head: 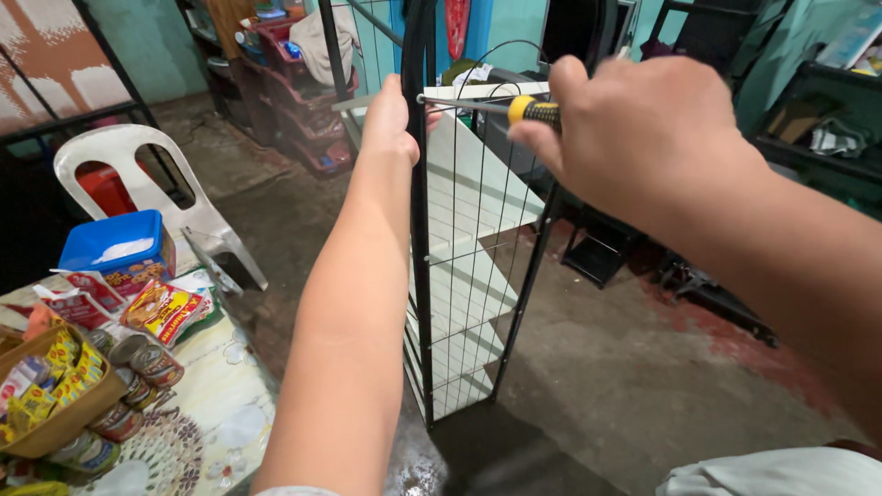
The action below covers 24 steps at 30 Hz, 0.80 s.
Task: The person assembles a wire shelving unit by using a screwdriver to tighten screws on the frame and inserting white shelves into the structure. The person also moves a plastic chair to reposition it during the process.
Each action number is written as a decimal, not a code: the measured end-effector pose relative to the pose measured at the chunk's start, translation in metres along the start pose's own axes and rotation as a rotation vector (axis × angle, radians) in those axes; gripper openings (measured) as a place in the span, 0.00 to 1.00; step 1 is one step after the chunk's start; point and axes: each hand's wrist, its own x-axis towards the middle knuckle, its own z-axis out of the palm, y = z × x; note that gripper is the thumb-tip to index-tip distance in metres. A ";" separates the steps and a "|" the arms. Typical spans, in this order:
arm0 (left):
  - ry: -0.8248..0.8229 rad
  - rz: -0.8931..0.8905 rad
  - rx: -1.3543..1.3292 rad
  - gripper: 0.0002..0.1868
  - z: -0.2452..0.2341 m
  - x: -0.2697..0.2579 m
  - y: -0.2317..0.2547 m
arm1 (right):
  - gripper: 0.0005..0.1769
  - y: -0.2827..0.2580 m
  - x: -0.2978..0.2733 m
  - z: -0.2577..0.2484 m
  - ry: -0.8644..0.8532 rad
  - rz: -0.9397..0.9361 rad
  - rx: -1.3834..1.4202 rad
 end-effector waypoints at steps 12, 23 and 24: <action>-0.011 0.016 0.000 0.23 -0.003 0.007 -0.005 | 0.20 0.004 -0.013 0.008 0.427 -0.266 -0.065; -0.017 0.019 0.027 0.25 -0.003 0.007 -0.003 | 0.28 0.018 -0.010 0.026 0.088 0.057 0.833; -0.024 0.021 0.021 0.25 -0.002 0.005 -0.002 | 0.30 0.019 -0.008 0.026 0.046 0.099 0.945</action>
